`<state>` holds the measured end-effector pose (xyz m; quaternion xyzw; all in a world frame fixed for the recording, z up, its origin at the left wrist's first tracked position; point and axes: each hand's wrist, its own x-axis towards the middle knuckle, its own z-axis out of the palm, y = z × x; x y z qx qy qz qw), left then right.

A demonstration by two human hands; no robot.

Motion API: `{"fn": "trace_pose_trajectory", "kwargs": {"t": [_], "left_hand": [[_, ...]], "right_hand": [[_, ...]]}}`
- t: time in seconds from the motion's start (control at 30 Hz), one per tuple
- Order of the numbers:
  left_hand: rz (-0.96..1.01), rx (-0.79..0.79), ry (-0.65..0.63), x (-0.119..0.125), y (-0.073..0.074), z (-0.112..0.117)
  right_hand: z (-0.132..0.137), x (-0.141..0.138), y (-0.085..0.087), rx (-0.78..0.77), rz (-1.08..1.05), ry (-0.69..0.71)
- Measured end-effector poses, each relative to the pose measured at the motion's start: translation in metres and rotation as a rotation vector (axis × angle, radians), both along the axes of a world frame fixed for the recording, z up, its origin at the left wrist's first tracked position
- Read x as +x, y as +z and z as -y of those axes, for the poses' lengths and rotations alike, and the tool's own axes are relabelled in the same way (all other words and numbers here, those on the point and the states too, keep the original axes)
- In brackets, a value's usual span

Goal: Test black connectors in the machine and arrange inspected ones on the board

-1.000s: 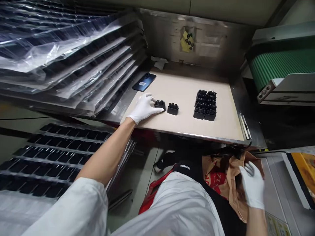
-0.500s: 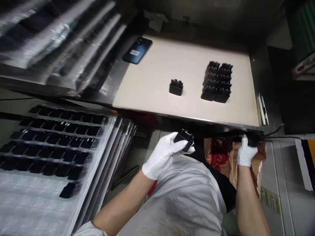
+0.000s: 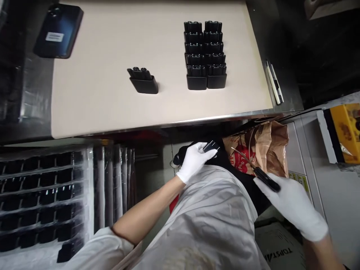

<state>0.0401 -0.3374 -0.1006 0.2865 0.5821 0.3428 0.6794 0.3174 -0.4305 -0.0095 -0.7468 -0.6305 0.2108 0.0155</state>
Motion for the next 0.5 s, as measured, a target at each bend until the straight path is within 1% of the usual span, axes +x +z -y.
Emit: {"fn": "trace_pose_trajectory", "kwargs": {"t": [0.07, 0.1, 0.17, 0.23, 0.27, 0.3, 0.4, 0.43, 0.47, 0.5], "left_hand": [[-0.205, 0.075, -0.020, -0.002, -0.022, -0.002], [-0.285, 0.100, -0.023, -0.006, -0.031, -0.003], [-0.404, 0.139, 0.003, -0.016, -0.047, -0.006], [-0.418, 0.142, 0.033, -0.029, -0.056, -0.009], [-0.348, 0.117, 0.042, -0.036, -0.059, -0.010], [-0.212, 0.064, 0.039, -0.042, -0.061, -0.012], [0.359, -0.153, -0.025, -0.060, -0.062, -0.016], [0.496, -0.194, -0.052, -0.066, -0.062, -0.017], [0.581, -0.209, -0.089, -0.072, -0.062, -0.019], [0.620, -0.201, -0.140, -0.077, -0.061, -0.021]], "right_hand": [[0.001, -0.009, -0.018, -0.006, 0.188, 0.160], [0.000, -0.013, -0.026, -0.013, 0.247, 0.217], [-0.002, -0.019, -0.035, -0.013, 0.295, 0.264], [-0.005, -0.023, -0.039, -0.056, 0.274, 0.287], [-0.007, -0.025, -0.039, -0.085, 0.250, 0.294], [-0.009, -0.026, -0.040, -0.112, 0.220, 0.297], [-0.014, -0.030, -0.044, -0.178, 0.053, 0.280], [-0.015, -0.031, -0.046, -0.200, -0.019, 0.271], [-0.016, -0.031, -0.048, -0.222, -0.087, 0.262], [-0.017, -0.031, -0.049, -0.242, -0.145, 0.256]]}}
